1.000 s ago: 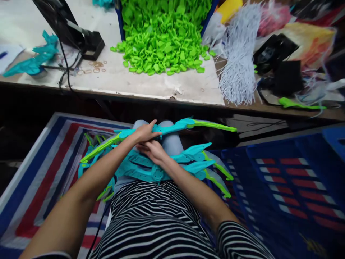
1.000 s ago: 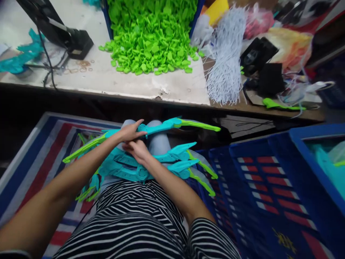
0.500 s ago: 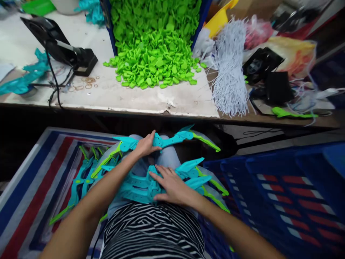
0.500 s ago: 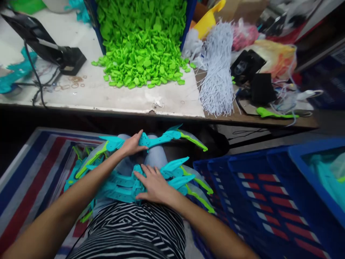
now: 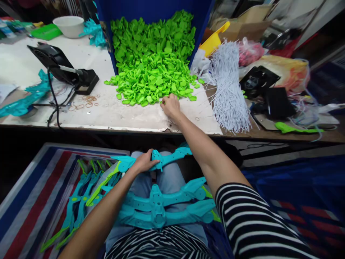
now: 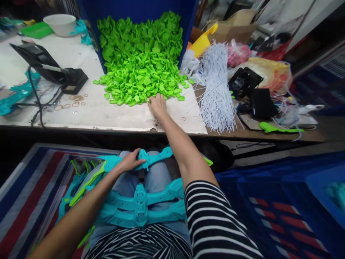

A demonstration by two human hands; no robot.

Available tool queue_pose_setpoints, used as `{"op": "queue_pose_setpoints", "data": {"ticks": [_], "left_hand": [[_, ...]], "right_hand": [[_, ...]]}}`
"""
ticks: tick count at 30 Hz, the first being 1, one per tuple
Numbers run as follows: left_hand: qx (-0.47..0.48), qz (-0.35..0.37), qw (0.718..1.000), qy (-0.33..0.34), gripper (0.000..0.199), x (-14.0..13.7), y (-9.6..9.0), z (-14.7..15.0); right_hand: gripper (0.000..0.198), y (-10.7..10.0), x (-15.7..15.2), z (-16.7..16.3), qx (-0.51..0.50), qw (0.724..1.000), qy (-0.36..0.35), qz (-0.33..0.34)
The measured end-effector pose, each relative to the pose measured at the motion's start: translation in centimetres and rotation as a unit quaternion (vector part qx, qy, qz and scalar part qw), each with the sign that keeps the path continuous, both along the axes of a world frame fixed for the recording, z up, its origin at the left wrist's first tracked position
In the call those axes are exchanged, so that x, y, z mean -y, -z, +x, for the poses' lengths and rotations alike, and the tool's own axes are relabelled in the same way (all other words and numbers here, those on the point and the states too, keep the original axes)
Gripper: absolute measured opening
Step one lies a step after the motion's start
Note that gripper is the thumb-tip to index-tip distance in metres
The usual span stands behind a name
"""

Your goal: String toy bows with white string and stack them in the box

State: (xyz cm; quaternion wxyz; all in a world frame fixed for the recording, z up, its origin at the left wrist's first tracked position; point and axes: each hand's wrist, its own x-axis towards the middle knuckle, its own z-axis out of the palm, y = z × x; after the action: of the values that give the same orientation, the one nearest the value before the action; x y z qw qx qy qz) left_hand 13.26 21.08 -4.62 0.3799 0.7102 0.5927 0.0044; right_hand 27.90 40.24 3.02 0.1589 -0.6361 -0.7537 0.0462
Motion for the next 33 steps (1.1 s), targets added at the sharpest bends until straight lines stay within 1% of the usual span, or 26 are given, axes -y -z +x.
{"op": "queue_pose_setpoints", "data": {"ticks": [3, 8, 10, 12, 14, 17, 20, 22, 24, 26, 27, 30, 32, 33], "left_hand": [[0.013, -0.011, 1.000, 0.013, 0.060, -0.4, 0.1, -0.7], [0.092, -0.031, 0.995, 0.032, 0.054, -1.3, 0.8, -0.7], [0.115, -0.028, 0.993, 0.031, 0.055, -1.2, 1.1, -0.3], [0.114, -0.023, 0.993, 0.023, 0.061, -1.0, 1.2, 0.1], [0.102, -0.020, 0.995, 0.012, 0.066, -0.7, 1.2, 0.3], [0.096, -0.016, 0.995, 0.012, 0.067, -0.5, 1.2, 0.4], [0.091, -0.003, 0.996, 0.014, 0.067, -0.4, 1.3, 0.2], [0.080, 0.002, 0.997, 0.010, 0.067, -0.3, 1.3, 0.2], [0.073, -0.001, 0.997, 0.006, 0.067, -0.2, 1.4, 0.2], [0.075, -0.003, 0.997, 0.005, 0.066, -0.2, 1.5, 0.3], [0.077, -0.002, 0.997, 0.005, 0.066, -0.2, 1.5, 0.4], [0.070, 0.001, 0.998, 0.006, 0.066, -0.2, 1.4, 0.6], [0.058, 0.000, 0.998, 0.009, 0.066, 0.0, 1.3, 0.6], [0.053, 0.000, 0.999, 0.009, 0.066, 0.0, 1.3, 0.6]], "right_hand": [[0.018, 0.8, 0.5, 0.9, -0.033, 0.999, -0.029, 0.002], [0.007, 2.0, 2.3, 4.3, -0.160, 0.985, -0.064, 0.008], [0.011, 2.3, 3.0, 5.1, -0.192, 0.979, -0.070, 0.009], [0.017, 2.3, 3.8, 5.2, -0.188, 0.980, -0.071, -0.003], [0.018, 2.2, 4.5, 4.8, -0.172, 0.982, -0.081, -0.009], [0.008, 1.7, 5.1, 4.2, -0.137, 0.984, -0.111, 0.014], [0.023, 1.2, 5.2, 3.9, -0.098, 0.985, -0.137, 0.023], [0.024, 1.1, 5.1, 3.9, -0.106, 0.983, -0.148, 0.010], [0.025, 1.1, 4.8, 4.1, -0.151, 0.978, -0.145, -0.001], [0.026, 1.3, 4.4, 4.1, -0.238, 0.964, -0.119, -0.011], [0.027, 1.4, 4.3, 4.1, -0.291, 0.951, -0.101, -0.021], [0.031, 1.4, 4.4, 4.1, -0.427, 0.900, -0.036, -0.073], [0.033, 1.2, 4.8, 4.3, -0.473, 0.873, 0.004, -0.118], [0.034, 1.0, 5.0, 4.5, -0.483, 0.864, 0.017, -0.140]]}}
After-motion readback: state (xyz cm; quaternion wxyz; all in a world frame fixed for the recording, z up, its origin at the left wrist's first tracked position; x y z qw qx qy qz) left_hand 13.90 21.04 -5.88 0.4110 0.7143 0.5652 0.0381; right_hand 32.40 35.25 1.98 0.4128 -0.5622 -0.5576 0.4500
